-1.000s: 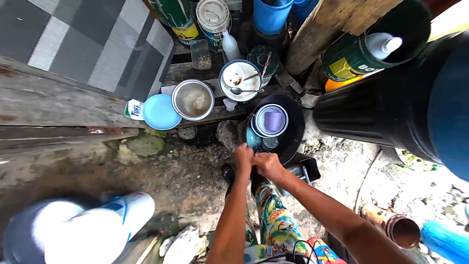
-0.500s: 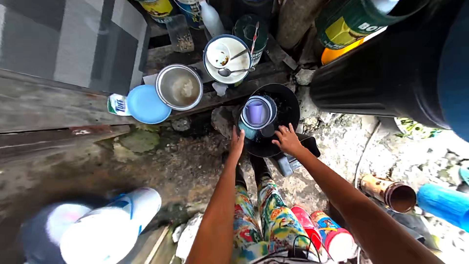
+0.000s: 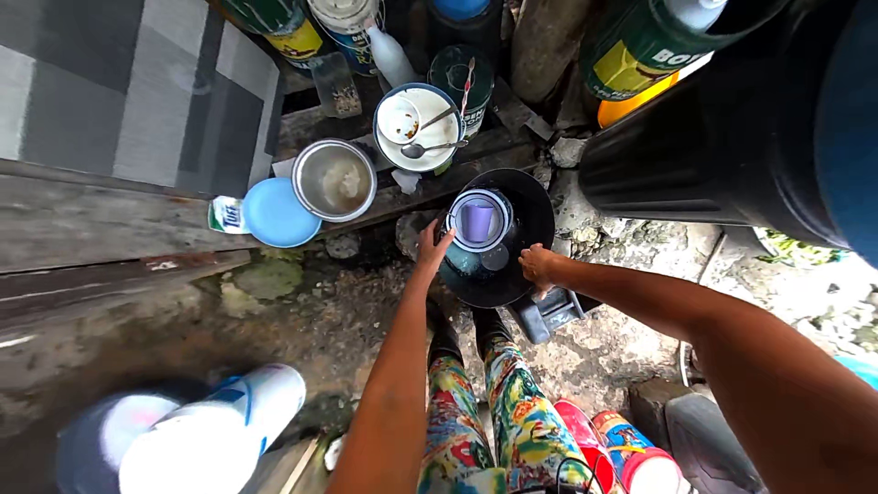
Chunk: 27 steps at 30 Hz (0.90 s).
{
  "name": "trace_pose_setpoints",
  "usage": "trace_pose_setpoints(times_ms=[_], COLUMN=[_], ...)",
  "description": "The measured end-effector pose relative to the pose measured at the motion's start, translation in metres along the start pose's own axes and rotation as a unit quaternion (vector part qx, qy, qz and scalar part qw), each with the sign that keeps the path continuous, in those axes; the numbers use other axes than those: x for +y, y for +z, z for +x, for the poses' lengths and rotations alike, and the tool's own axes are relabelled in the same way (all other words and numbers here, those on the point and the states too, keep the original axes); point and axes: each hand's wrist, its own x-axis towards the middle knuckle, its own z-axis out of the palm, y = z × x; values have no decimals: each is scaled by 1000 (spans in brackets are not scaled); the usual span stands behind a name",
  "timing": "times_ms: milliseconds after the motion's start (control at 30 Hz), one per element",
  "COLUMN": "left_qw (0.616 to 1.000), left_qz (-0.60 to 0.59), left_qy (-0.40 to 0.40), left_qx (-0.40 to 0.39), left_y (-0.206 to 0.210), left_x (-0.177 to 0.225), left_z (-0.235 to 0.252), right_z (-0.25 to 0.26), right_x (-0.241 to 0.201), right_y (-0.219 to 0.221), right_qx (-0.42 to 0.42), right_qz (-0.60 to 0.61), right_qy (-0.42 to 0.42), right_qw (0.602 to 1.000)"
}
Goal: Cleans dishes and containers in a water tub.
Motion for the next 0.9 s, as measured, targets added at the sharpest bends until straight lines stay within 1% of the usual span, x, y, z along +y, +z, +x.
trace_pose_setpoints(times_ms=[100,167,233,267,333,400,500,567,700,767,833,867,900], left_qw=[999,999,998,997,996,995,990,985,983,980,977,974,967], left_qz=[-11,-2,29,33,3,-23,-58,-61,23,34,-3,-46,-113], left_qy=[-4,0,3,-7,-46,-68,-95,-108,-135,-127,-107,-102,-107], left_qx=[30,44,64,68,73,72,91,122,122,148,182,195,202], left_y=[1,3,8,11,17,20,16,8,-21,-36,-54,-65,-75], left_x=[-1,-2,-22,-34,-52,-58,-62,-63,-52,-46,-36,-32,-29], left_z=[-20,-32,-34,-38,-52,-65,-77,-80,-80,-82,-84,-87,-90], right_z=[0,11,23,25,25,22,25,23,15,12,10,10,10], right_x=[3,6,6,4,3,7,13,6,-14,-22,-27,-30,-33], right_y=[3,6,5,3,-1,-8,-18,-31,-51,-57,-63,-64,-66], right_qx=[-3,-9,-37,-48,-64,-75,-55,-45,-25,-18,-10,-3,4], right_qz=[-56,-80,-99,-104,-109,-108,-85,-90,-80,-61,-46,-45,-47], right_qy=[-19,-18,-11,-12,-32,-64,-113,-152,-222,-239,-252,-263,-270], right_qw=[998,997,994,993,992,989,988,983,971,969,967,964,962])
